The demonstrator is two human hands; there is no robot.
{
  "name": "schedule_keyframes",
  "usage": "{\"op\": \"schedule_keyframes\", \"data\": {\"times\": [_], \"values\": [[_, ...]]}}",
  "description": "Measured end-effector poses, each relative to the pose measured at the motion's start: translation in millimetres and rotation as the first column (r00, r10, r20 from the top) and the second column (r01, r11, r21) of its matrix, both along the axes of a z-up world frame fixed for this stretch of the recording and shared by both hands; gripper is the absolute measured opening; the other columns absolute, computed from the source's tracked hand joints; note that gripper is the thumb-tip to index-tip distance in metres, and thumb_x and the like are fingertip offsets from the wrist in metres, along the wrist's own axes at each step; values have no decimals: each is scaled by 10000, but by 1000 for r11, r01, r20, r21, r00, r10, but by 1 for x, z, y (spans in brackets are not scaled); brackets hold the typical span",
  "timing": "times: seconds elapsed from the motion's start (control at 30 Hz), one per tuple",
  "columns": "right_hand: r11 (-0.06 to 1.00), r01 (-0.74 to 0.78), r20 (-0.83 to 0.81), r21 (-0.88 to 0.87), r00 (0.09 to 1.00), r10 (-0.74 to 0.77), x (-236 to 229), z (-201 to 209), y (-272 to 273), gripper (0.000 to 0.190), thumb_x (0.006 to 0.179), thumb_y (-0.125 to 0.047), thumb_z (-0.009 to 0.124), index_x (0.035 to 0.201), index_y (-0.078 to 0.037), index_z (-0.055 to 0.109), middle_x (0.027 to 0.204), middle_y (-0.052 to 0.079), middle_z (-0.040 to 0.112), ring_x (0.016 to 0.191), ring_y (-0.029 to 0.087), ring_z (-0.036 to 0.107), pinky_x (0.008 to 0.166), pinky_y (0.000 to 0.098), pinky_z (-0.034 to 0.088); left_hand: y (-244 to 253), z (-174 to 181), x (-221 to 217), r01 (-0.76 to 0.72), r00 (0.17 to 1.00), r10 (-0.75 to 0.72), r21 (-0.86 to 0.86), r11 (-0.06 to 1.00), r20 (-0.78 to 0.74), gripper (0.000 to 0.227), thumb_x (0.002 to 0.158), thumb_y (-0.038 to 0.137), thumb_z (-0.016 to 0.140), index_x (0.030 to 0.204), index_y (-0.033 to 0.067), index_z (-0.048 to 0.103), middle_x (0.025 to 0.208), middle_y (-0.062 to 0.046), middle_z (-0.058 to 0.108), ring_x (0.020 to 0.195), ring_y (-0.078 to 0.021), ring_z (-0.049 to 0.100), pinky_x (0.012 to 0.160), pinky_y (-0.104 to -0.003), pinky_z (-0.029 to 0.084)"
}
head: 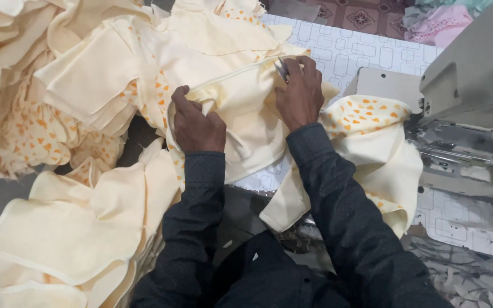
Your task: Trimming excess threads and fabric from baby clothes using small scissors at a sewing workstation.
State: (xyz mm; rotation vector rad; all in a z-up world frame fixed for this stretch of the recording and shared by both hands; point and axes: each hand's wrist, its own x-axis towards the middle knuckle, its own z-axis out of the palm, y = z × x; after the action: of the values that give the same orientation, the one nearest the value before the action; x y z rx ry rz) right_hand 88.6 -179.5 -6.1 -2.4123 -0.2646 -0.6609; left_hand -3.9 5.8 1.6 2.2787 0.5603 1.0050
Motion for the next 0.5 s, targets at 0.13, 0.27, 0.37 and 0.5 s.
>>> {"op": "schedule_keyframes", "data": {"times": [0.13,0.27,0.37,0.5], "values": [[977,-17,-23,-214,1000,12,39,-26,-8,104,809,-200,772,911,-178,764,1077,79,522,986,393,503,484,542,499,45,-25,8,63,993,-106,-569,820,-43,416,744,6,510,1127,157,571,924,6,709,893,-150,745,858,-313,559],[968,-167,-6,-186,986,169,5,48,-21,114,748,-154,640,841,-93,665,908,173,627,897,437,615,682,562,485,52,47,-36,299,952,-30,-903,308,305,628,563,-151,472,1165,-15,589,786,-123,635,646,-183,594,555,-265,460],[963,-267,-281,21,923,262,-51,135,-35,137,769,-142,571,861,-148,469,699,70,556,708,385,480,639,461,321,49,142,-112,301,945,-202,-929,216,259,421,682,46,611,1095,76,692,687,-49,628,414,-79,435,337,-195,229],[801,-594,-397,72,720,569,-97,208,-38,208,934,-166,601,1141,-176,576,734,16,474,655,196,419,617,347,330,59,230,-196,214,895,-422,-692,690,-144,320,819,139,721,1086,-28,778,1002,-110,781,906,-184,679,814,-283,508]]}}
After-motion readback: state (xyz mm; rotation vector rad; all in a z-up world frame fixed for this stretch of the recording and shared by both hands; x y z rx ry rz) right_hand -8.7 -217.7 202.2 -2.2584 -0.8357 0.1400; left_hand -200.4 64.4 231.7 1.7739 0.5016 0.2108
